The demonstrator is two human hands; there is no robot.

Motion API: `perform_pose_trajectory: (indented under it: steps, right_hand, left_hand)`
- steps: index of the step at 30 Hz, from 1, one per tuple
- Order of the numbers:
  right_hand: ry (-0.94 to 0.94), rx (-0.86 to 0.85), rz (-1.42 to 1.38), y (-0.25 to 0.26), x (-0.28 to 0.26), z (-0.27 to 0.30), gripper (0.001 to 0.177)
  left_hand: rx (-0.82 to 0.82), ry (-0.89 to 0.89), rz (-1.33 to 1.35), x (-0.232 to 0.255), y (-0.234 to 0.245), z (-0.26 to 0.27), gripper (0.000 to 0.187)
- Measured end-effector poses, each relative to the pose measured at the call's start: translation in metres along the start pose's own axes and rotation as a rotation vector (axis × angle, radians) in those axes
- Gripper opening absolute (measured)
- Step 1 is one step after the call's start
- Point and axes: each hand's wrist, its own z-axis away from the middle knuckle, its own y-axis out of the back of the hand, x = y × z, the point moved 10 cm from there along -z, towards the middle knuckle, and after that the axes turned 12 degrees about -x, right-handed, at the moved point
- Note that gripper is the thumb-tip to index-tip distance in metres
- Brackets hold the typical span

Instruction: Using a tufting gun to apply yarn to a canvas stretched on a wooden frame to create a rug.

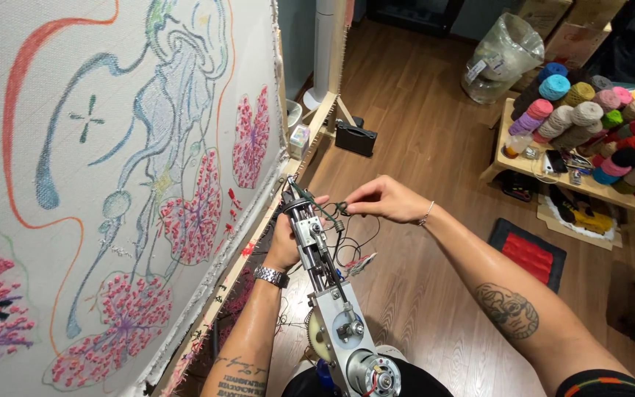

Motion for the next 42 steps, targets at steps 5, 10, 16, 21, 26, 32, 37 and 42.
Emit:
perform_pose_trajectory:
  steps: [5,10,16,21,26,32,37,42]
  right_hand:
    - [0.122,-0.149,-0.098,-0.032,-0.027,-0.019,0.024]
    - [0.145,-0.228,-0.159,-0.05,-0.047,-0.029,0.024]
    - [0.142,-0.276,-0.172,-0.05,-0.045,-0.034,0.022]
    - [0.104,-0.282,-0.078,-0.046,-0.045,-0.034,0.02]
    - [0.058,-0.091,0.229,-0.019,-0.018,-0.045,0.02]
    - [0.013,0.117,0.34,-0.001,-0.021,-0.041,0.021]
    - [0.152,-0.033,0.198,-0.03,-0.03,-0.051,0.022]
    - [0.218,-0.232,0.092,-0.068,-0.064,-0.052,0.023]
  left_hand:
    - [0.051,0.007,-0.031,0.007,0.007,0.008,0.023]
    - [0.135,0.077,0.013,0.003,0.018,0.016,0.022]
    - [0.215,0.118,-0.028,-0.009,0.035,0.028,0.022]
    - [0.215,0.063,-0.065,0.002,0.04,0.035,0.019]
    - [0.27,0.12,-0.039,-0.001,0.047,0.043,0.02]
    - [0.164,-0.071,-0.071,-0.005,0.057,0.053,0.012]
    - [0.212,-0.049,0.125,-0.003,0.052,0.058,0.027]
    - [0.253,0.029,-0.047,0.031,0.039,0.061,0.05]
